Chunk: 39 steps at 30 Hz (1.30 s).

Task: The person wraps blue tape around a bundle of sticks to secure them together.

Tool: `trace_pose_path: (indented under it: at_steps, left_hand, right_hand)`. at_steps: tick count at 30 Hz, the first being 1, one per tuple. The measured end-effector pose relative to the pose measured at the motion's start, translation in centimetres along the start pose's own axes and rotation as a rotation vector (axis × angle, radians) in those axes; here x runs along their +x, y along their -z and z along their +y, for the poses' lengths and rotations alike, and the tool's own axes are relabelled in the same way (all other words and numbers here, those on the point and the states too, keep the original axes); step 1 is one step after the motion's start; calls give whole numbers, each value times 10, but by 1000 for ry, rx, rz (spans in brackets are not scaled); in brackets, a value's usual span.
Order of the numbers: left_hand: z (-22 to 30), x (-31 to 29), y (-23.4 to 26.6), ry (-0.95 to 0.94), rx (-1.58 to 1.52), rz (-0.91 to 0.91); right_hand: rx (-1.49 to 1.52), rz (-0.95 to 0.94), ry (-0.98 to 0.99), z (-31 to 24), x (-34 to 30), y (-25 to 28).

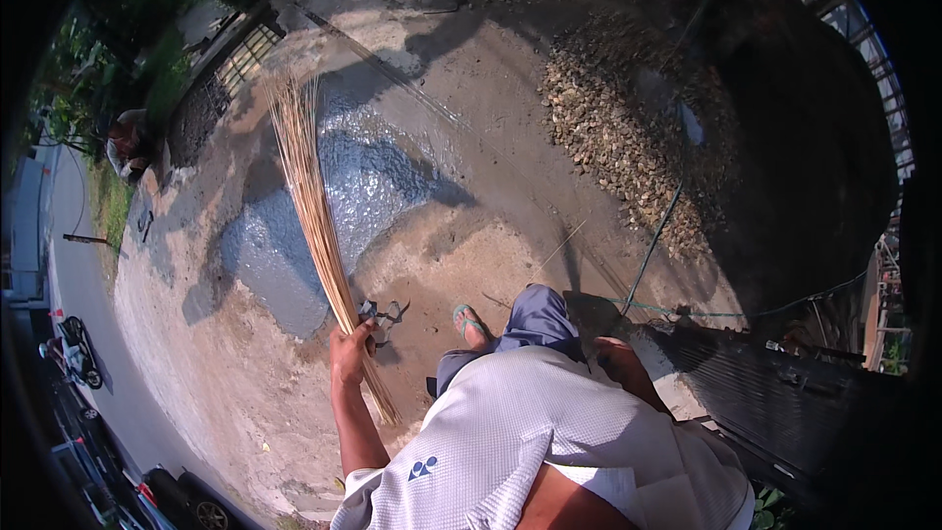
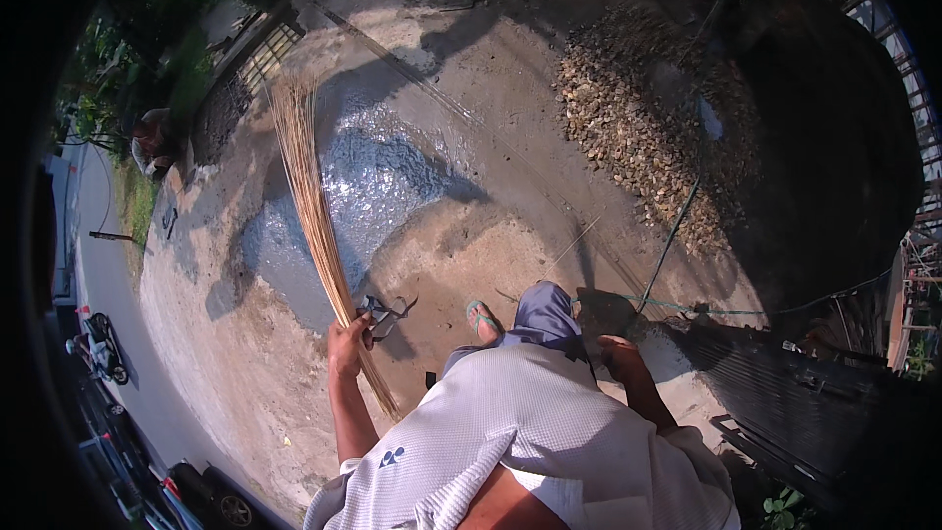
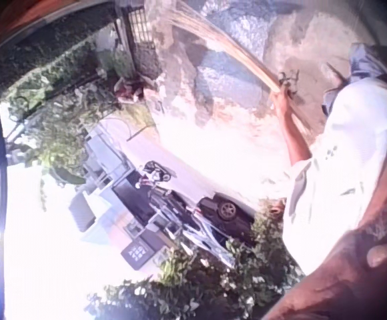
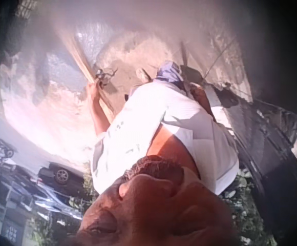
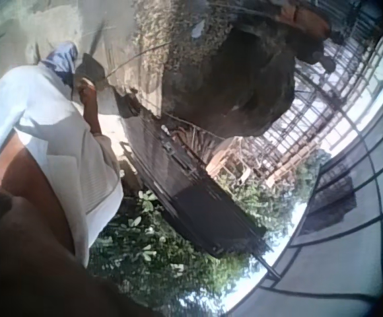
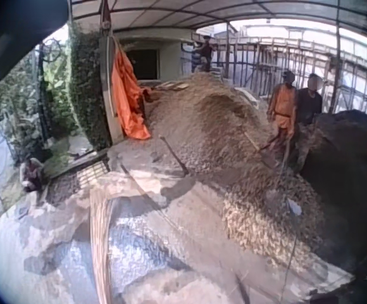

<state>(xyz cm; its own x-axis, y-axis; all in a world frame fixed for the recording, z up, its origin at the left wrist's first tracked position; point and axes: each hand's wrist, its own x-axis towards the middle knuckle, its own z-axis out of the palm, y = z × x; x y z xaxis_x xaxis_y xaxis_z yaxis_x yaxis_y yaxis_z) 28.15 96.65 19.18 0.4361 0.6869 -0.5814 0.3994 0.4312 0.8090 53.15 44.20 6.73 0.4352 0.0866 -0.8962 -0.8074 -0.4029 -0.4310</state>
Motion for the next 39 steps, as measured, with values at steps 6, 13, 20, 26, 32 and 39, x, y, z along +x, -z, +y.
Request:
trace_pose_path:
  at_steps: [6, 13, 20, 26, 32, 39]
  left_hand:
    - [75, 103, -14, -6, -2, -50]
    - [172, 210, -22, 4, 10, 82]
    - [292, 271, -34, 79, -21, 169]
    - [372, 325, -48, 13, -48, 215]
    - [422, 423, -62, 15, -114, 253]
    - [488, 599, -58, 37, -171, 163]
  right_hand:
    - [-23, -261, 214, -29, 96, -20]
    - [-302, -182, 429, -150, 190, -117]
    - [-171, -26, 114, -425, 204, -196]
    - [-12, -152, 290, -637, 242, -250]
    - [-81, -352, 397, -793, 252, -377]
    - [-529, -70, 528, -877, 283, -475]
